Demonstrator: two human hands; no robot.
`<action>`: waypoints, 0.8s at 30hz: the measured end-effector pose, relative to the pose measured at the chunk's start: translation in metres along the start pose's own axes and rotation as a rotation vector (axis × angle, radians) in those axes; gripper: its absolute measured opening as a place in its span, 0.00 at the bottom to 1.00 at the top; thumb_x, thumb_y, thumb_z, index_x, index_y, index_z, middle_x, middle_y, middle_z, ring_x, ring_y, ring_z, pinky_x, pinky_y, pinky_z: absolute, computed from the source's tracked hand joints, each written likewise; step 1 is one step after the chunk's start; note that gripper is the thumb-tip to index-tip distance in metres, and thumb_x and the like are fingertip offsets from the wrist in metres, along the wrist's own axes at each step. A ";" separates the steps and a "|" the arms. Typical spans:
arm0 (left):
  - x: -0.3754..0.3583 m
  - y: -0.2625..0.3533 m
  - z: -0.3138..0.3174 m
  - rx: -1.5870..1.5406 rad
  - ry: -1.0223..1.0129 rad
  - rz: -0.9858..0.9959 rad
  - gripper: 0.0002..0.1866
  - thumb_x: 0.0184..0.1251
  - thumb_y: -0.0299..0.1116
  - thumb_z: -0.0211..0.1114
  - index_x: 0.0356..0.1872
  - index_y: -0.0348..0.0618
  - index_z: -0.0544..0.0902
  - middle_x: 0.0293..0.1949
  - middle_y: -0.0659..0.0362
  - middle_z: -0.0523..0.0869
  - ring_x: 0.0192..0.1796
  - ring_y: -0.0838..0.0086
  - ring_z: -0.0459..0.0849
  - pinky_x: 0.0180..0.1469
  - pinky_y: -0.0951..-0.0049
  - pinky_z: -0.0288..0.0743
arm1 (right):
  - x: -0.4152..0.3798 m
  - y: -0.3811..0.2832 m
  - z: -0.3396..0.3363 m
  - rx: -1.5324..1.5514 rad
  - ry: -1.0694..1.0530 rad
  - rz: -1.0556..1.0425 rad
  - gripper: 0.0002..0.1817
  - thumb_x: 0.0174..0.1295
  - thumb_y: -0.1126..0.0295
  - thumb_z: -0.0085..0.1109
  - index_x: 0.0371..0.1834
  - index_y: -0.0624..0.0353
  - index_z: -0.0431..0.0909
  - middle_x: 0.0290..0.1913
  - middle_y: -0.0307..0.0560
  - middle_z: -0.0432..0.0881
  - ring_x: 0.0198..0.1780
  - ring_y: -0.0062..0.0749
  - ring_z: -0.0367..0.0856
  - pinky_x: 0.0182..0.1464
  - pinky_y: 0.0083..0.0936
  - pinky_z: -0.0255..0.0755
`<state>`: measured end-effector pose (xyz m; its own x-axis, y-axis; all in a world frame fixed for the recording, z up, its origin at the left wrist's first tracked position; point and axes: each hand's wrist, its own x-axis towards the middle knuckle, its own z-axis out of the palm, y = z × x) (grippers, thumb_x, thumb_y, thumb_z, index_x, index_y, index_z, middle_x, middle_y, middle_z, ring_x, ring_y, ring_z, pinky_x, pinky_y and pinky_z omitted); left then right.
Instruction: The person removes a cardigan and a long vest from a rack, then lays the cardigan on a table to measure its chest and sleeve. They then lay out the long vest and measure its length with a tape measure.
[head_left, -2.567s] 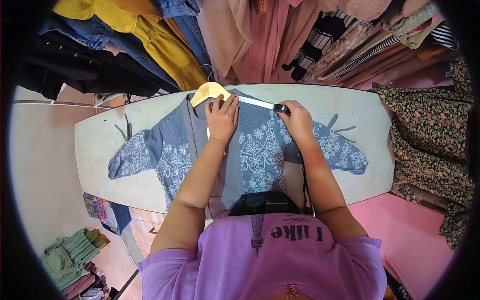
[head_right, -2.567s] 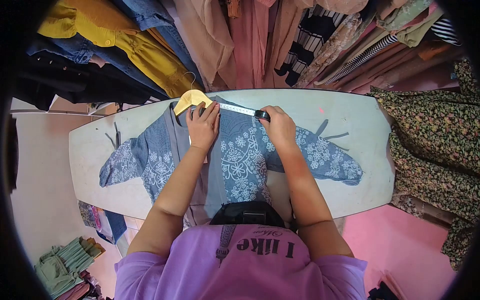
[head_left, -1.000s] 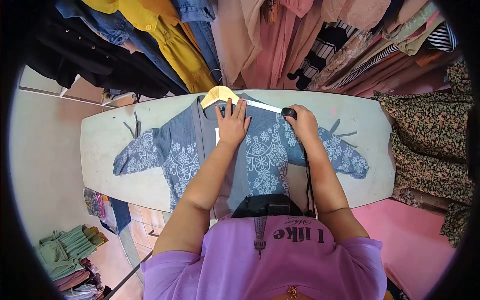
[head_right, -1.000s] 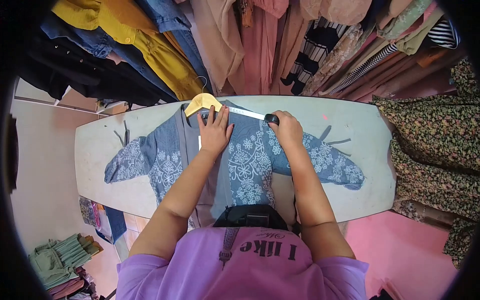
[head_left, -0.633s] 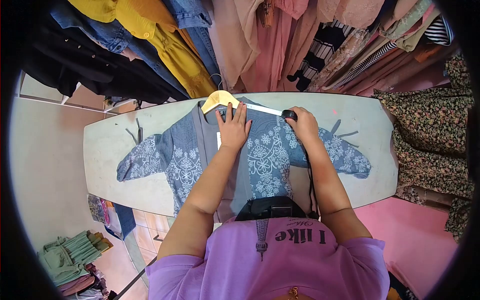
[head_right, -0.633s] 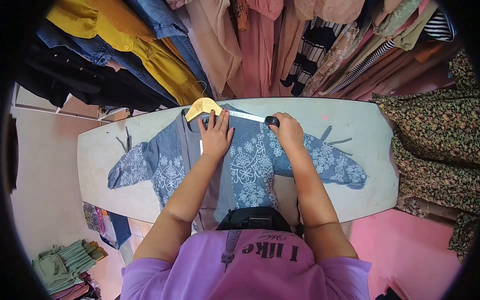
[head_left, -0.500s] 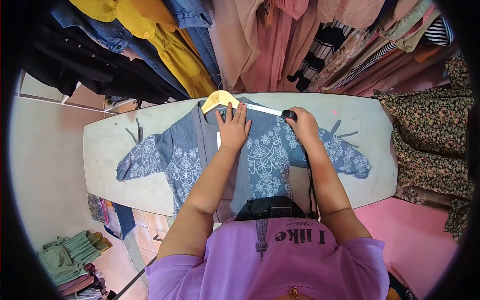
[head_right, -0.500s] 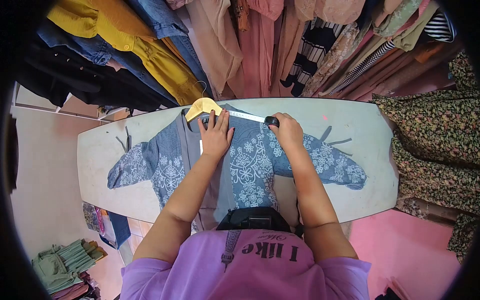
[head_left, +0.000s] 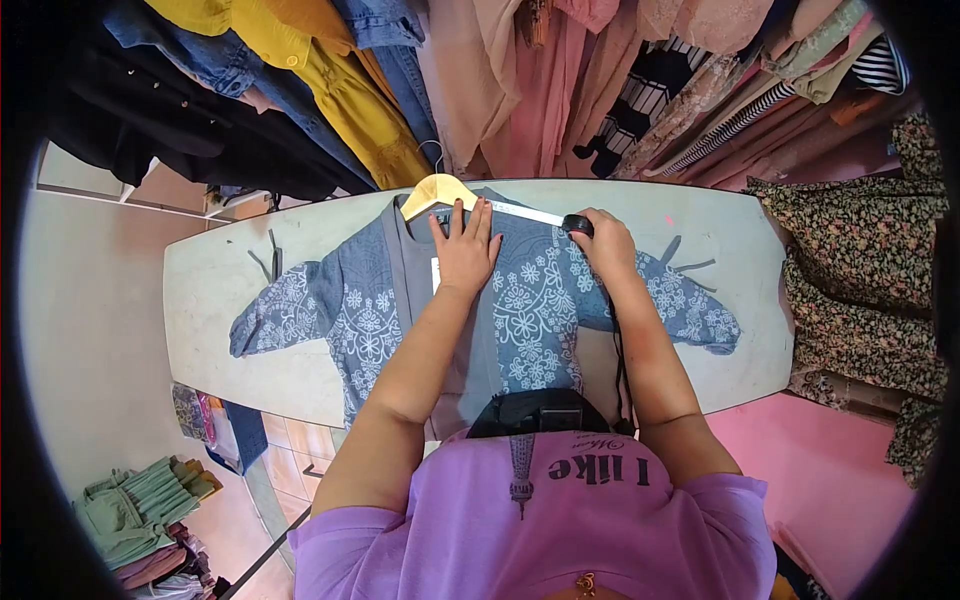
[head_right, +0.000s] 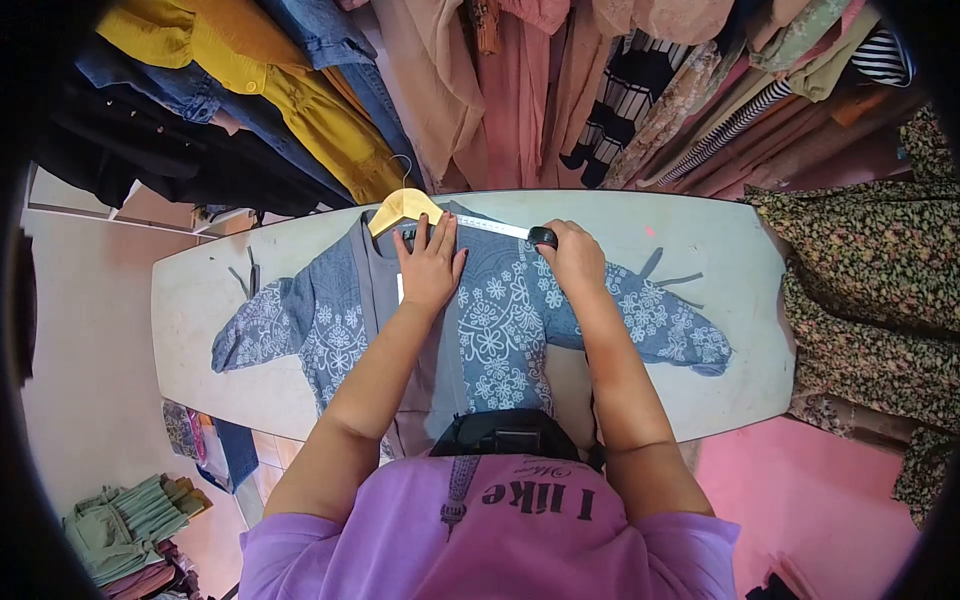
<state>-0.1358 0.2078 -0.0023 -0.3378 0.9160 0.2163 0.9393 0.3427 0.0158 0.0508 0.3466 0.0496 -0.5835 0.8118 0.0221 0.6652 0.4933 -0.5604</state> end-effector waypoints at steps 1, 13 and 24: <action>0.000 0.000 0.000 -0.002 0.003 -0.002 0.30 0.65 0.48 0.56 0.67 0.50 0.66 0.67 0.66 0.68 0.70 0.61 0.61 0.67 0.33 0.42 | 0.000 0.001 0.000 0.002 0.004 -0.003 0.12 0.50 0.68 0.67 0.38 0.53 0.81 0.38 0.48 0.82 0.40 0.48 0.81 0.41 0.39 0.73; -0.001 0.000 0.001 -0.011 0.003 -0.008 0.30 0.65 0.48 0.55 0.68 0.50 0.66 0.68 0.66 0.67 0.70 0.61 0.61 0.67 0.34 0.42 | 0.001 0.000 0.000 -0.013 0.008 -0.017 0.12 0.49 0.68 0.68 0.37 0.54 0.80 0.37 0.48 0.81 0.40 0.47 0.81 0.40 0.39 0.74; -0.001 0.000 0.000 -0.019 0.005 -0.011 0.30 0.65 0.48 0.55 0.67 0.49 0.66 0.68 0.66 0.67 0.71 0.61 0.59 0.67 0.34 0.41 | -0.001 -0.004 0.002 -0.063 0.021 -0.024 0.12 0.49 0.68 0.68 0.37 0.53 0.80 0.37 0.47 0.81 0.38 0.47 0.82 0.38 0.38 0.75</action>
<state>-0.1353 0.2069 -0.0025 -0.3479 0.9111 0.2213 0.9365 0.3487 0.0364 0.0479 0.3431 0.0508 -0.5901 0.8056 0.0529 0.6793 0.5309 -0.5067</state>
